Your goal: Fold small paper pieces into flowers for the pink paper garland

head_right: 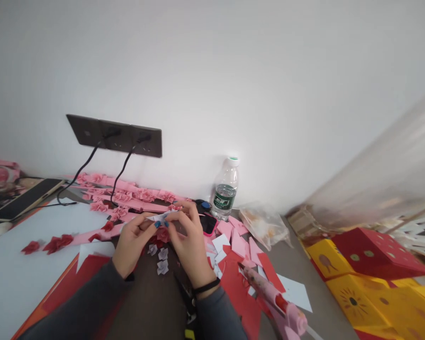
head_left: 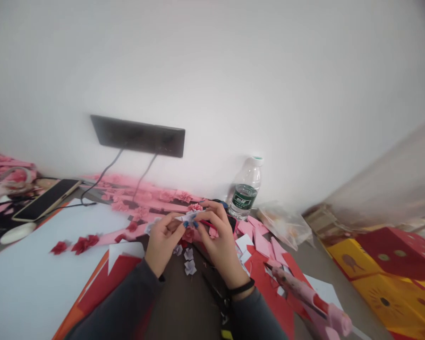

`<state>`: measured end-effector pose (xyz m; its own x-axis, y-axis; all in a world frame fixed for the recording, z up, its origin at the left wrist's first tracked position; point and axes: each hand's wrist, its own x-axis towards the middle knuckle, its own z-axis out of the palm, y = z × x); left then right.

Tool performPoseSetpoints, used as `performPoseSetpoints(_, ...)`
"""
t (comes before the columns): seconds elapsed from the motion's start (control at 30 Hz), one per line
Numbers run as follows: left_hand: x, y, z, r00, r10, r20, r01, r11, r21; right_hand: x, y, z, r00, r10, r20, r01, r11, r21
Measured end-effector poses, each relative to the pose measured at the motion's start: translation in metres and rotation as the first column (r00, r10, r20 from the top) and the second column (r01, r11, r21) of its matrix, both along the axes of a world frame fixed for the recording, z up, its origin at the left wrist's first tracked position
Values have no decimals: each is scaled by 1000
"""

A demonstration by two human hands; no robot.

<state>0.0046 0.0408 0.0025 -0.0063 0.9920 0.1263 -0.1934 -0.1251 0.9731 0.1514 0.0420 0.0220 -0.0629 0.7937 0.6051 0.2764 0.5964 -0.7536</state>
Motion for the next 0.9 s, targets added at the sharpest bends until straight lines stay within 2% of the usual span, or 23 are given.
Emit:
performPoseSetpoints(0.2, 3, -3, 2, 999, 47, -2, -47, 999, -14, -7, 3, -8, 1000, -17, 23, 17, 1000, -21)
performPoseSetpoints(0.43, 3, -3, -3, 995, -45, 93, 49, 998, -41, -4, 2, -6, 999, 15, 49, -13, 999, -34)
performPoseSetpoints(0.57, 0, -1, -9, 994, -32, 104, 37, 999, -40, -3, 1, -2, 994, 83, 77, -77, 994, -75)
performPoseSetpoints(0.73, 0, 1, -8, 997, -41, 61, 44, 998, -45, -1, 2, 2, 996, 89, 15, -86, 989, -121)
performPoseSetpoints(0.9, 1, 0, -4, 998, -45, 43, 47, 998, -48, 1, 3, 3, 996, 83, 16, -82, 993, -87)
